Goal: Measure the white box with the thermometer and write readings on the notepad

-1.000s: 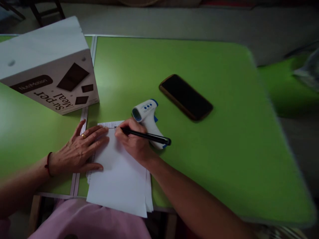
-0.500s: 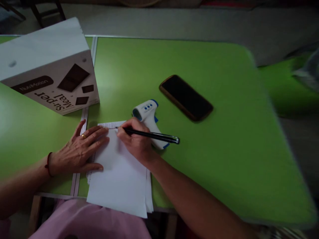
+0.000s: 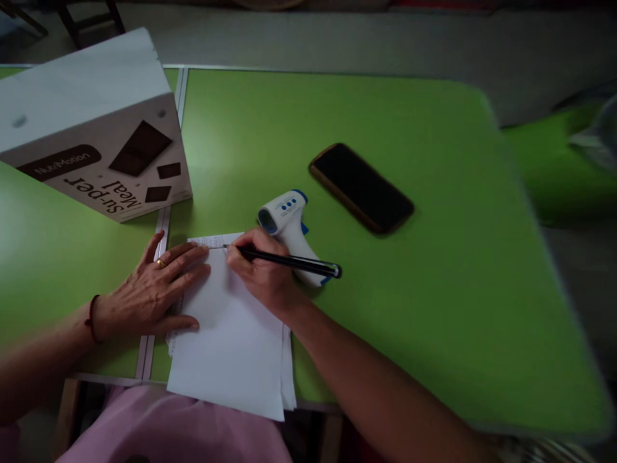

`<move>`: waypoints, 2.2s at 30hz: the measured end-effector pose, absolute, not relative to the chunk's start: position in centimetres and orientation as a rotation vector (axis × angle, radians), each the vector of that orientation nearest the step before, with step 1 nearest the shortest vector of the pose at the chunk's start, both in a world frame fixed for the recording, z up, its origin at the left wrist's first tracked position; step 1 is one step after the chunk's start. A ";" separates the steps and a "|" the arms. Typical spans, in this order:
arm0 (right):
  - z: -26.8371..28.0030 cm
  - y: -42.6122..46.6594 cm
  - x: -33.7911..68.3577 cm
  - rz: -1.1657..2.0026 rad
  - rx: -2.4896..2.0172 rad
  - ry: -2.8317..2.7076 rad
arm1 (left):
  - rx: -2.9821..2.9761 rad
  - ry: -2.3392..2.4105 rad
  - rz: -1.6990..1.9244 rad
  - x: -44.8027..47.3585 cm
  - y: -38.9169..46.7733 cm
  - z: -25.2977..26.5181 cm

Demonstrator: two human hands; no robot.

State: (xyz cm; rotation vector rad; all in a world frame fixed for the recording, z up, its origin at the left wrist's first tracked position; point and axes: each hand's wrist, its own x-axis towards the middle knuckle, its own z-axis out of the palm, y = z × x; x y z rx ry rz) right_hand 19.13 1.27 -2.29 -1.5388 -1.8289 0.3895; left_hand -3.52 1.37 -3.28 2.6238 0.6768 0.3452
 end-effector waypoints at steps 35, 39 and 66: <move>-2.5 1.3 19.1 0.343 -1.513 -1.846 | 2.612 0.678 0.354 -3.5 1.4 -3.3; -2.6 1.4 19.2 0.333 -1.525 -1.848 | 2.609 0.678 0.356 -3.5 1.4 -3.4; 1.8 0.5 21.3 0.115 -1.409 -2.722 | 2.001 1.518 1.916 -6.8 6.8 -3.1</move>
